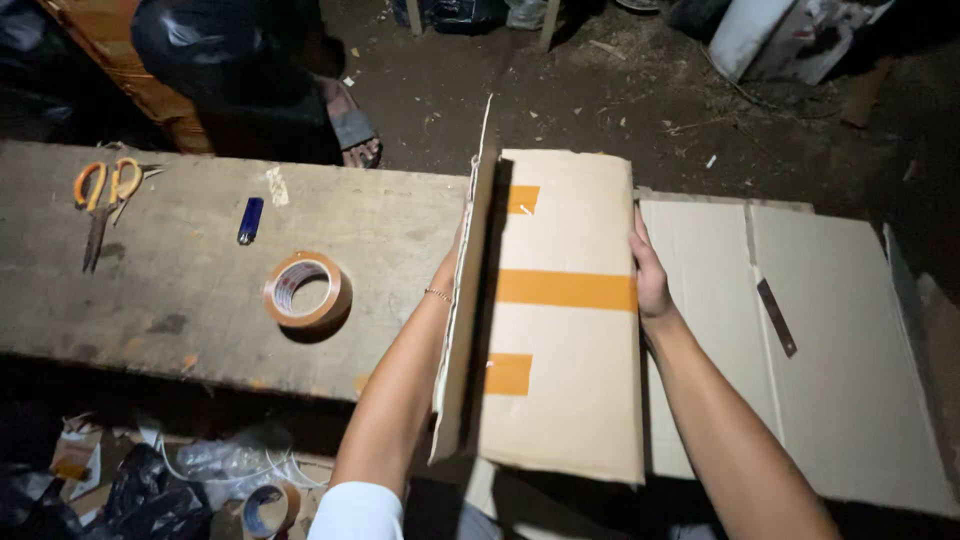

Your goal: The person assembles a cardboard box by folding flaps and securing them with tape. They use a utility knife to cut a cardboard sheet and then fold and tape the box flaps to form a closed package.

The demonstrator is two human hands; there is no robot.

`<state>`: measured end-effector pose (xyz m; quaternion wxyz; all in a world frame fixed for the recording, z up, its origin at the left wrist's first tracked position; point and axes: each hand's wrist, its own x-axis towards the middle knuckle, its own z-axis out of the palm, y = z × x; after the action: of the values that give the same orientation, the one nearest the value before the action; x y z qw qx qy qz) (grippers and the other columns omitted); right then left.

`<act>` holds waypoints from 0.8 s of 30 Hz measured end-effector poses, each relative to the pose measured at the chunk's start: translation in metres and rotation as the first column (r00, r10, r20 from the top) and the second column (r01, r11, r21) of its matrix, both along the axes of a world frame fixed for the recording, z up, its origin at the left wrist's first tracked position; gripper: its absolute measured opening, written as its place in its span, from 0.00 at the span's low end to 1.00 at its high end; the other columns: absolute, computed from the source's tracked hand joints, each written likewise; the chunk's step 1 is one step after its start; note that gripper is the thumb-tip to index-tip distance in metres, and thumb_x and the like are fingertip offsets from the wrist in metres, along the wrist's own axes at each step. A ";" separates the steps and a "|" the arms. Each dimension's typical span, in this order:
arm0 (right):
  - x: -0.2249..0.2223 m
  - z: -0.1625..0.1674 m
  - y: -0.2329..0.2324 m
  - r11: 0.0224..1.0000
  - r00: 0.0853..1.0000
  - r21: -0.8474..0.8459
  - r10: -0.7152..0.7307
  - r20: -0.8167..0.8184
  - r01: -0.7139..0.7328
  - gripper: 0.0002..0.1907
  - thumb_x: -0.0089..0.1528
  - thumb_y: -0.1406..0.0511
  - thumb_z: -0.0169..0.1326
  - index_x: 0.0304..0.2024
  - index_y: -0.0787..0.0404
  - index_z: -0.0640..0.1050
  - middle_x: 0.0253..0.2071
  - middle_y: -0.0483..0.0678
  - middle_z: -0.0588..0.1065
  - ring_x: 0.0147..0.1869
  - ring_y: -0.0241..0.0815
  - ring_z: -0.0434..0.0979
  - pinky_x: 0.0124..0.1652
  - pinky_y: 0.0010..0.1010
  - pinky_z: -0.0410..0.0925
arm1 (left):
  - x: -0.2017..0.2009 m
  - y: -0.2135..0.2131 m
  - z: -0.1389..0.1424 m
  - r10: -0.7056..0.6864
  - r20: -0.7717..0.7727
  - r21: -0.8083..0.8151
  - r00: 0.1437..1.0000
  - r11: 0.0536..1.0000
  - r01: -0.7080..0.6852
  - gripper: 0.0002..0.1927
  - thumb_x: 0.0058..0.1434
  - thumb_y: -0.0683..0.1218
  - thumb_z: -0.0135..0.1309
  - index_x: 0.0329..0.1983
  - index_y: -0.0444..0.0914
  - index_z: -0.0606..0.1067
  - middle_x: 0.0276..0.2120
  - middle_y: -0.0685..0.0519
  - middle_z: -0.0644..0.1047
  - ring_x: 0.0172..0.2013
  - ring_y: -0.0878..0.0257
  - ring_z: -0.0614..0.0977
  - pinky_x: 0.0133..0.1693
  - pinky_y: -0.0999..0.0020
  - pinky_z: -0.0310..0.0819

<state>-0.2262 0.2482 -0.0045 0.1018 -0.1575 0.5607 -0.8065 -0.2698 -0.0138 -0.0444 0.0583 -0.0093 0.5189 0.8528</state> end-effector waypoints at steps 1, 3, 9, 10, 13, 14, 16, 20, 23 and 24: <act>-0.019 -0.002 0.000 0.999 0.999 0.032 -0.020 0.041 0.018 0.41 0.65 0.57 0.35 0.78 0.61 0.42 0.78 0.55 0.51 0.80 0.47 0.52 0.73 0.38 0.49 | -0.015 0.000 0.001 0.034 0.035 -0.026 0.999 0.999 -0.033 0.38 0.73 0.66 0.37 0.76 0.36 0.63 0.68 0.53 0.67 0.57 0.68 0.69 0.59 0.73 0.62; -0.054 -0.007 0.000 0.996 0.998 0.076 -0.056 0.018 0.054 0.41 0.65 0.59 0.36 0.78 0.62 0.42 0.80 0.53 0.50 0.82 0.46 0.49 0.75 0.37 0.47 | -0.039 -0.002 -0.003 0.035 -0.013 -0.006 0.999 0.999 -0.035 0.34 0.74 0.63 0.41 0.74 0.37 0.66 0.57 0.57 0.69 0.47 0.71 0.68 0.48 0.76 0.63; -0.099 -0.031 -0.001 0.997 1.000 -0.075 -0.005 0.011 0.006 0.38 0.63 0.65 0.37 0.77 0.62 0.51 0.76 0.56 0.57 0.80 0.50 0.56 0.75 0.40 0.52 | -0.049 -0.005 -0.046 0.048 -0.004 0.040 0.999 0.998 -0.048 0.29 0.75 0.59 0.43 0.69 0.37 0.70 0.45 0.59 0.72 0.37 0.73 0.70 0.37 0.77 0.66; -0.100 -0.035 0.000 0.988 0.999 -0.150 0.037 0.001 -0.037 0.38 0.62 0.65 0.37 0.77 0.63 0.53 0.75 0.58 0.59 0.79 0.51 0.58 0.75 0.41 0.55 | -0.048 -0.005 -0.051 0.059 0.016 0.047 0.998 0.997 -0.059 0.28 0.75 0.59 0.43 0.69 0.37 0.70 0.45 0.59 0.72 0.37 0.72 0.70 0.37 0.76 0.67; -0.101 -0.044 0.005 0.990 0.992 -0.141 0.002 0.125 0.016 0.38 0.61 0.65 0.35 0.76 0.58 0.52 0.74 0.54 0.60 0.78 0.49 0.58 0.73 0.40 0.55 | -0.053 -0.004 -0.056 0.068 0.002 0.072 0.998 0.995 -0.068 0.27 0.75 0.59 0.42 0.67 0.36 0.70 0.44 0.58 0.73 0.37 0.71 0.72 0.37 0.75 0.69; -0.102 -0.046 0.006 0.989 0.992 -0.145 0.005 0.126 0.013 0.38 0.61 0.65 0.36 0.76 0.58 0.52 0.74 0.54 0.60 0.78 0.49 0.58 0.73 0.41 0.55 | -0.053 -0.002 -0.053 0.076 -0.002 0.080 0.997 0.994 -0.075 0.27 0.75 0.59 0.42 0.67 0.36 0.70 0.43 0.57 0.73 0.37 0.71 0.73 0.37 0.75 0.69; -0.105 -0.051 0.006 0.988 0.993 -0.155 0.014 0.120 0.005 0.39 0.60 0.65 0.36 0.76 0.58 0.53 0.74 0.53 0.60 0.79 0.49 0.58 0.74 0.41 0.54 | -0.057 0.003 -0.046 0.098 -0.029 0.098 0.995 0.991 -0.095 0.27 0.75 0.58 0.41 0.66 0.36 0.70 0.43 0.57 0.74 0.37 0.70 0.74 0.38 0.74 0.71; -0.105 -0.058 0.004 0.996 0.999 -0.080 -0.051 -0.020 0.049 0.38 0.64 0.65 0.38 0.79 0.58 0.52 0.78 0.55 0.58 0.81 0.50 0.58 0.78 0.41 0.55 | -0.054 0.010 -0.034 0.220 -0.079 0.200 0.972 0.959 -0.201 0.26 0.75 0.58 0.40 0.64 0.35 0.71 0.41 0.55 0.76 0.37 0.68 0.77 0.38 0.73 0.73; -0.091 -0.057 0.013 0.987 0.975 -0.032 0.151 -0.163 -0.158 0.34 0.70 0.62 0.35 0.79 0.58 0.51 0.72 0.60 0.62 0.76 0.52 0.65 0.74 0.47 0.66 | -0.038 0.005 -0.030 0.382 -0.142 0.032 0.913 0.924 -0.381 0.25 0.75 0.57 0.39 0.62 0.35 0.71 0.40 0.54 0.77 0.37 0.67 0.78 0.38 0.72 0.75; -0.087 -0.055 0.014 0.989 0.981 -0.044 0.131 -0.145 -0.138 0.34 0.71 0.62 0.35 0.80 0.58 0.49 0.74 0.59 0.61 0.78 0.52 0.64 0.75 0.46 0.64 | -0.031 0.005 -0.031 0.417 -0.209 -0.175 0.884 0.874 -0.454 0.24 0.75 0.57 0.39 0.59 0.35 0.72 0.33 0.53 0.76 0.29 0.65 0.78 0.29 0.69 0.75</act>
<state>-0.3130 0.2625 -0.0599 0.1118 -0.2545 0.5328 -0.7993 -0.3004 -0.0089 -0.0751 -0.1803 -0.0621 0.5971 0.7792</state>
